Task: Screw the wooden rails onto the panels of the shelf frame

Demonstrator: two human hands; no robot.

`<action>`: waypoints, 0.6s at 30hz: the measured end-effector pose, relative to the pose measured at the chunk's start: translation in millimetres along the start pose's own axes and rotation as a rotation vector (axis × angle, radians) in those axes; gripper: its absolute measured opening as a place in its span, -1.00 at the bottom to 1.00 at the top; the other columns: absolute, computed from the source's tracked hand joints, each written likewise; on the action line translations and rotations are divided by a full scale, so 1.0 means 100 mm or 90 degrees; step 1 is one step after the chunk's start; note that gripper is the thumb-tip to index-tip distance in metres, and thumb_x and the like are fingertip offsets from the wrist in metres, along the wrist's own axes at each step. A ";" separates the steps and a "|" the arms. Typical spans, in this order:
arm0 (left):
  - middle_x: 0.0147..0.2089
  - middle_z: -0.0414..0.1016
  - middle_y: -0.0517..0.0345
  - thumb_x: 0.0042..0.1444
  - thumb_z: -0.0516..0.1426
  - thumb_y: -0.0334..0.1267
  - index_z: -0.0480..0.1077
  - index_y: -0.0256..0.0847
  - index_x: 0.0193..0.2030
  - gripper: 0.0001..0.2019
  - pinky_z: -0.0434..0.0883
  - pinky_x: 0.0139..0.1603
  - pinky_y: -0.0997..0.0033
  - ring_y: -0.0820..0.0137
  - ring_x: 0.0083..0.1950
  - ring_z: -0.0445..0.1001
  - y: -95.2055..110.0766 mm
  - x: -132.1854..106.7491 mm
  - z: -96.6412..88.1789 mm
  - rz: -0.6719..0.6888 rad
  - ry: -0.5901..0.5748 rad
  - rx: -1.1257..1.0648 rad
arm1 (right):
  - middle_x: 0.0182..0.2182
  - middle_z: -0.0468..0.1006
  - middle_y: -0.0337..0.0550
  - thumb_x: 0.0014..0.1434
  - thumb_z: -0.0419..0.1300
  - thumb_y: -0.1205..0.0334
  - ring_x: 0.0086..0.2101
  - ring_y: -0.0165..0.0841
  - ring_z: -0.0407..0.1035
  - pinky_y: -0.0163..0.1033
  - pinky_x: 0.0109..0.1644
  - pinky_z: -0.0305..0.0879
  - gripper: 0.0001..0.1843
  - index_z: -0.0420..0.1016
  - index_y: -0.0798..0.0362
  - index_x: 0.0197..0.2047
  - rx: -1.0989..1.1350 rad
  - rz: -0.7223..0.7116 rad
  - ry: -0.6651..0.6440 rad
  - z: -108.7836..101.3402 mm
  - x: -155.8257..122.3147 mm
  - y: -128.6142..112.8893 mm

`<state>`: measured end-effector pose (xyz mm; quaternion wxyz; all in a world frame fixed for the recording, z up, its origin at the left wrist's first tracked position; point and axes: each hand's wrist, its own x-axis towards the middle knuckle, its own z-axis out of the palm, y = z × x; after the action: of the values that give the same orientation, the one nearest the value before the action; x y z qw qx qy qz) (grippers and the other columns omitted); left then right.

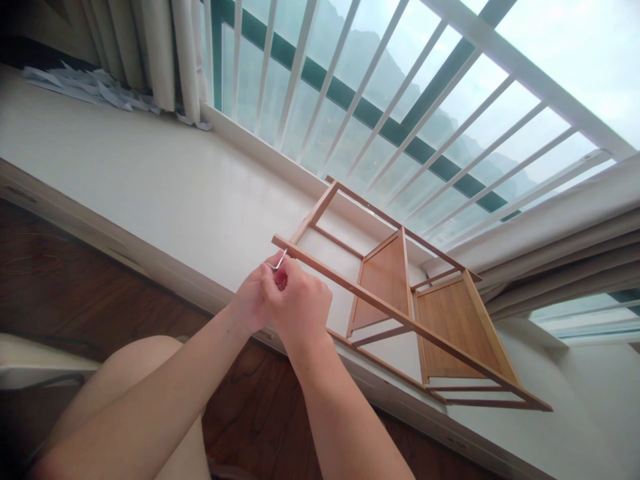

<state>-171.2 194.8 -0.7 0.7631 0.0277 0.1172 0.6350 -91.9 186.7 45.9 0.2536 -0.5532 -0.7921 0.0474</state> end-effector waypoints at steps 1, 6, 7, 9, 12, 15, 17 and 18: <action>-0.51 0.38 0.21 0.27 0.08 -0.23 0.33 -0.28 -0.42 -0.75 0.34 -0.44 0.57 0.51 -0.48 0.41 0.00 -0.01 0.01 -0.003 0.004 -0.003 | -0.63 0.37 -0.34 0.18 0.15 -0.04 -0.56 -0.47 0.18 -0.32 -0.41 -0.07 -0.63 0.28 0.03 -0.51 -0.003 0.000 0.004 0.00 0.00 0.00; -0.51 0.38 0.19 0.26 0.09 -0.22 0.33 -0.29 -0.43 -0.74 0.32 -0.46 0.56 0.50 -0.49 0.40 0.02 -0.01 0.05 -0.003 0.012 -0.009 | -0.63 0.38 -0.34 0.19 0.14 -0.05 -0.56 -0.47 0.19 -0.33 -0.41 -0.07 -0.64 0.30 0.02 -0.49 -0.015 -0.010 0.020 0.01 0.00 -0.01; -0.51 0.37 0.19 0.28 0.07 -0.22 0.33 -0.29 -0.44 -0.73 0.32 -0.47 0.56 0.50 -0.49 0.40 0.02 -0.01 0.06 -0.004 0.011 -0.012 | -0.62 0.38 -0.33 0.20 0.13 -0.05 -0.56 -0.47 0.19 -0.33 -0.41 -0.07 -0.64 0.30 0.02 -0.49 -0.017 -0.012 0.022 0.02 0.00 -0.01; -0.52 0.36 0.19 0.29 0.04 -0.23 0.32 -0.29 -0.45 -0.70 0.31 -0.48 0.56 0.51 -0.50 0.39 0.02 -0.01 0.06 -0.009 0.008 -0.016 | -0.62 0.37 -0.33 0.20 0.13 -0.05 -0.56 -0.47 0.18 -0.32 -0.41 -0.08 -0.64 0.30 0.02 -0.49 -0.022 -0.017 0.027 0.02 -0.01 0.00; -0.54 0.35 0.21 0.27 0.08 -0.22 0.32 -0.29 -0.47 -0.71 0.31 -0.48 0.56 0.53 -0.52 0.36 0.02 -0.02 0.05 -0.004 0.004 -0.017 | -0.63 0.33 -0.35 0.21 0.13 -0.04 -0.57 -0.48 0.14 -0.32 -0.42 -0.10 -0.64 0.32 0.03 -0.50 -0.031 -0.028 0.034 0.03 -0.01 0.00; -0.53 0.35 0.22 0.25 0.12 -0.22 0.33 -0.30 -0.46 -0.73 0.32 -0.46 0.57 0.53 -0.51 0.36 0.01 -0.01 0.01 0.009 -0.003 -0.006 | -0.65 0.27 -0.35 0.22 0.10 -0.02 -0.58 -0.48 0.08 -0.31 -0.42 -0.12 -0.62 0.30 0.03 -0.52 -0.036 -0.039 0.039 0.04 -0.01 -0.01; -0.52 0.35 0.21 0.24 0.13 -0.22 0.33 -0.30 -0.45 -0.73 0.32 -0.45 0.57 0.53 -0.50 0.37 0.01 -0.01 -0.01 0.011 -0.010 -0.002 | -0.66 0.24 -0.35 0.23 0.08 -0.01 -0.58 -0.48 0.05 -0.30 -0.42 -0.12 -0.61 0.29 0.03 -0.54 -0.036 -0.040 0.036 0.04 -0.01 -0.01; -0.52 0.35 0.21 0.24 0.13 -0.22 0.33 -0.30 -0.45 -0.73 0.32 -0.45 0.58 0.53 -0.49 0.37 0.01 0.00 -0.02 0.011 -0.012 0.000 | -0.66 0.23 -0.34 0.24 0.06 0.00 -0.58 -0.48 0.05 -0.30 -0.42 -0.13 -0.60 0.28 0.03 -0.55 -0.033 -0.041 0.031 0.04 -0.01 -0.01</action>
<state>-172.6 194.4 -2.0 0.7588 0.0348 0.1099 0.6410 -94.2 186.2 42.6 0.2599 -0.5350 -0.8039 0.0049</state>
